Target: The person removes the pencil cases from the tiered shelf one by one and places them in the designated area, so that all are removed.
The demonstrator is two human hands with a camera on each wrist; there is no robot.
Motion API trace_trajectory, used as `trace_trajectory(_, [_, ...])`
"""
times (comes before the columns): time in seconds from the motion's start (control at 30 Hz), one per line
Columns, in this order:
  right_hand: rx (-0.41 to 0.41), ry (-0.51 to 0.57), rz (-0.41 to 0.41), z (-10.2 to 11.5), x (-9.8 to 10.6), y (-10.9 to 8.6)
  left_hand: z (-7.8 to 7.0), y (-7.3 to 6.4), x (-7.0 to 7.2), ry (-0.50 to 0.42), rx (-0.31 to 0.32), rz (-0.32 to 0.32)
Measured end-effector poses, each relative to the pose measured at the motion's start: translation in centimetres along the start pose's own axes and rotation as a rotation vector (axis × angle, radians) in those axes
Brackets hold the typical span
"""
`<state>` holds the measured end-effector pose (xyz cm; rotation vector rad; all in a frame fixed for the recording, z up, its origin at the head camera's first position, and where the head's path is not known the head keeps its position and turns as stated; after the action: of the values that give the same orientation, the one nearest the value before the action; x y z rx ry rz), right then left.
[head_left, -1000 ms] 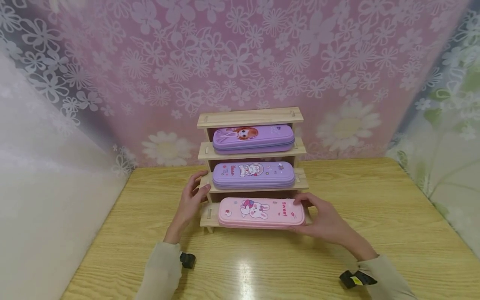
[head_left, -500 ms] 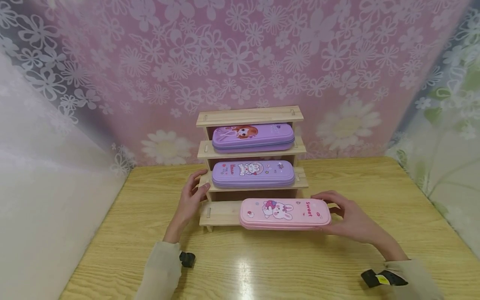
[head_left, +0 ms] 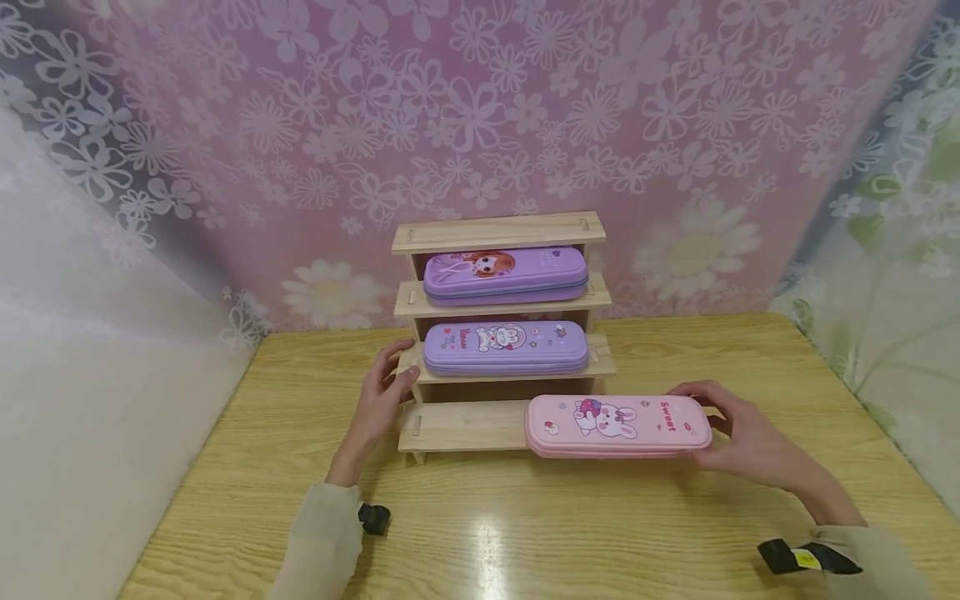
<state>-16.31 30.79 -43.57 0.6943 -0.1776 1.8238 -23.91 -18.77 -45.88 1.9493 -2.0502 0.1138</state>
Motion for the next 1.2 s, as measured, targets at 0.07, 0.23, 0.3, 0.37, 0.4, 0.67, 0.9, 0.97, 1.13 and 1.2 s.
trace_trajectory(0.07, [-0.008,-0.007,-0.017,-0.2,0.3,-0.3,0.1,0.0,0.0,0.0,0.004,0.0])
trace_trajectory(0.23, [-0.045,-0.03,-0.048,-0.7,1.2,-1.1,0.1,0.0,0.0,0.003,0.002,0.002])
trace_trajectory(0.3, [-0.047,-0.036,-0.056,-1.0,1.7,-1.5,0.1,-0.1,0.0,0.004,-0.001,0.004])
trace_trajectory(0.37, [-0.037,-0.033,-0.063,-1.4,2.2,-1.9,0.1,-0.1,0.0,0.004,-0.002,0.007])
trace_trajectory(0.4, [-0.032,-0.031,-0.068,-1.6,2.5,-2.0,0.0,-0.1,0.0,0.005,-0.003,0.006])
trace_trajectory(0.67, [-0.026,-0.019,-0.116,-2.7,5.3,-3.8,0.0,0.0,0.0,0.001,0.005,0.011])
trace_trajectory(0.9, [-0.055,-0.003,-0.201,-3.6,7.0,-5.4,-0.1,0.1,0.1,0.011,0.018,0.026])
trace_trajectory(0.97, [-0.066,-0.004,-0.234,-3.8,7.3,-5.7,-0.3,0.1,0.1,0.002,0.018,0.028])
trace_trajectory(1.13, [-0.073,0.034,-0.319,-4.3,7.1,-5.7,-0.5,0.0,0.0,-0.012,0.025,0.023])
trace_trajectory(1.2, [-0.074,0.056,-0.362,-4.4,6.8,-5.6,-0.6,-0.1,0.0,-0.011,0.026,0.022])
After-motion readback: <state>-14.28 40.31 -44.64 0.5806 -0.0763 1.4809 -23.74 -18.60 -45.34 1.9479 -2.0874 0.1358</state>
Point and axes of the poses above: each hand's wrist, its own y-axis towards the middle knuckle, its own x-axis out of the back of the hand, z = x × y, the point moved 1 cm from there along y, towards the middle knuckle, and after that the axes turned 9 degrees about y, right-handed, at the moved point
